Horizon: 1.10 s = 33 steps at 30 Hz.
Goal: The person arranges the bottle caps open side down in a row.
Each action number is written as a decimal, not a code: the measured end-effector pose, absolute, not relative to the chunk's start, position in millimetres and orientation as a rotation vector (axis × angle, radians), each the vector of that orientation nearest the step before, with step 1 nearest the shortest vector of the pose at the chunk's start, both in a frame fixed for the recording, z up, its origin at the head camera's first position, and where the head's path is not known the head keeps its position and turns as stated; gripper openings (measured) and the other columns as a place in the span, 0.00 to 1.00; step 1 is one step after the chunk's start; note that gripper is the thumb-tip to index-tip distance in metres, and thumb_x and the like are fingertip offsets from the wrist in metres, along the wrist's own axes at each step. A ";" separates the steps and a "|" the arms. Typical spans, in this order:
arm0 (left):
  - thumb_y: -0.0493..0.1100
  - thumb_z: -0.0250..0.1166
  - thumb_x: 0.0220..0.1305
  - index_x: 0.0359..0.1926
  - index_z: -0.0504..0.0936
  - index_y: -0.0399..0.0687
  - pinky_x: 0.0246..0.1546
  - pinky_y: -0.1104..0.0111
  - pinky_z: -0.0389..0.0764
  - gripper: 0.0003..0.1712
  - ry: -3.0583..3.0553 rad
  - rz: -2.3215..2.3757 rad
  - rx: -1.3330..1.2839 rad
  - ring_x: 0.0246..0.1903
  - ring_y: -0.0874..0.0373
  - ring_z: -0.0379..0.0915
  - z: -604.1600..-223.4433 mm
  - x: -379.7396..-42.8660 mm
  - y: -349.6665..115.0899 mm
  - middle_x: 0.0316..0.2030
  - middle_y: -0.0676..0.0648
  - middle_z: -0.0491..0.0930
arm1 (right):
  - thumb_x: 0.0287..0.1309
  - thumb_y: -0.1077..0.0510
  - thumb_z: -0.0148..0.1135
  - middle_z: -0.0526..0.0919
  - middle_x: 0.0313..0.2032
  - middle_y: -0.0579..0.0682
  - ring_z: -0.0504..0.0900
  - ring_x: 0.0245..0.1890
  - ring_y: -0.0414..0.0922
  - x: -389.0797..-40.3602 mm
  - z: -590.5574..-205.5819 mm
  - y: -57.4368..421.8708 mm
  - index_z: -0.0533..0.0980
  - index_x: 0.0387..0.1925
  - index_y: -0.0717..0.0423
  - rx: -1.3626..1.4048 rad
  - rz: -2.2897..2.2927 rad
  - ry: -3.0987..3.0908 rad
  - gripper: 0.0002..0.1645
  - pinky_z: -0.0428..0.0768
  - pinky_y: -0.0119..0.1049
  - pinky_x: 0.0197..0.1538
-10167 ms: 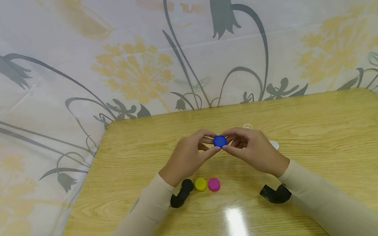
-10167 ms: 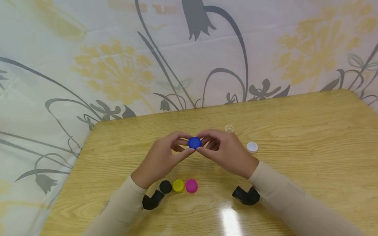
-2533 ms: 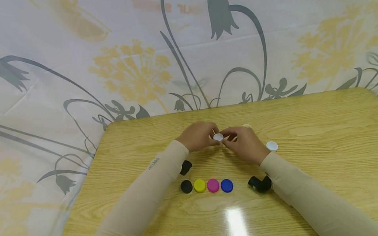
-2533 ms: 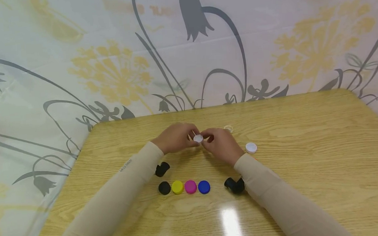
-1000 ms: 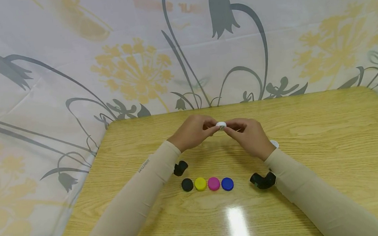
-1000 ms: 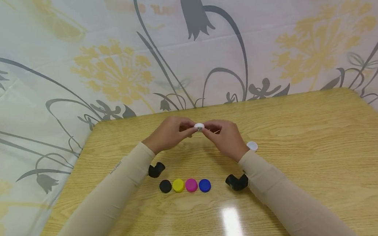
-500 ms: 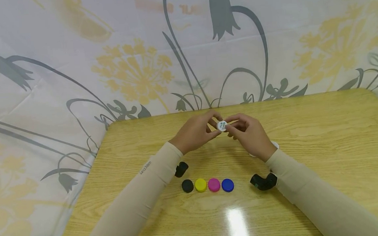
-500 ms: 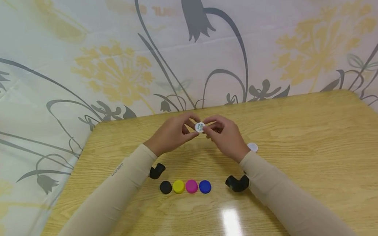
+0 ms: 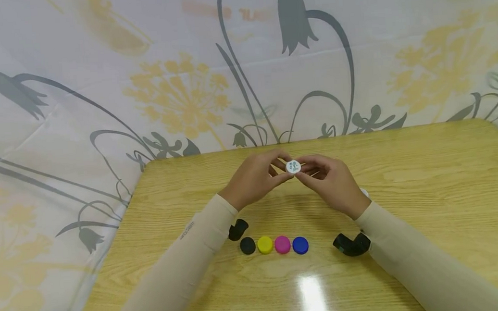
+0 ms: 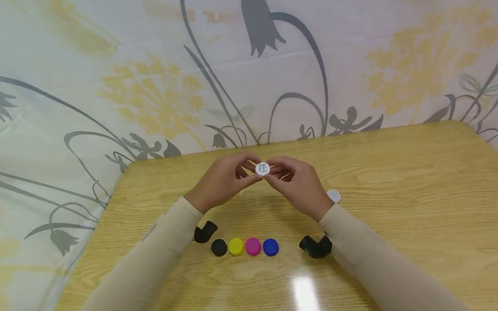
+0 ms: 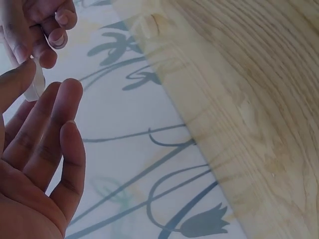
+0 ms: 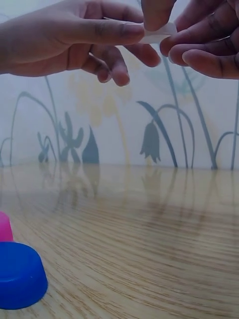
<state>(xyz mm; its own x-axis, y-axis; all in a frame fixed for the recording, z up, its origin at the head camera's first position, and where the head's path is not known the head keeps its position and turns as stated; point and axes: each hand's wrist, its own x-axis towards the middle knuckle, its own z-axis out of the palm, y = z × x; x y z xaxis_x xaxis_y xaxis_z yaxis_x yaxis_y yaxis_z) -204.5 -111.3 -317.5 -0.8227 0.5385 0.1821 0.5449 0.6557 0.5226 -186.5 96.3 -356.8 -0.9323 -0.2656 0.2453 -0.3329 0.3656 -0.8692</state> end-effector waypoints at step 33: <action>0.47 0.66 0.68 0.57 0.80 0.51 0.39 0.74 0.83 0.18 -2.802 -1.171 -0.835 0.39 0.61 0.87 -343.0 -124.7 -86.6 0.46 0.51 0.88 | 0.62 0.61 0.68 0.88 0.41 0.44 0.83 0.36 0.34 -127.4 -361.0 129.6 0.83 0.49 0.52 0.838 1.426 -2.532 0.13 0.82 0.30 0.41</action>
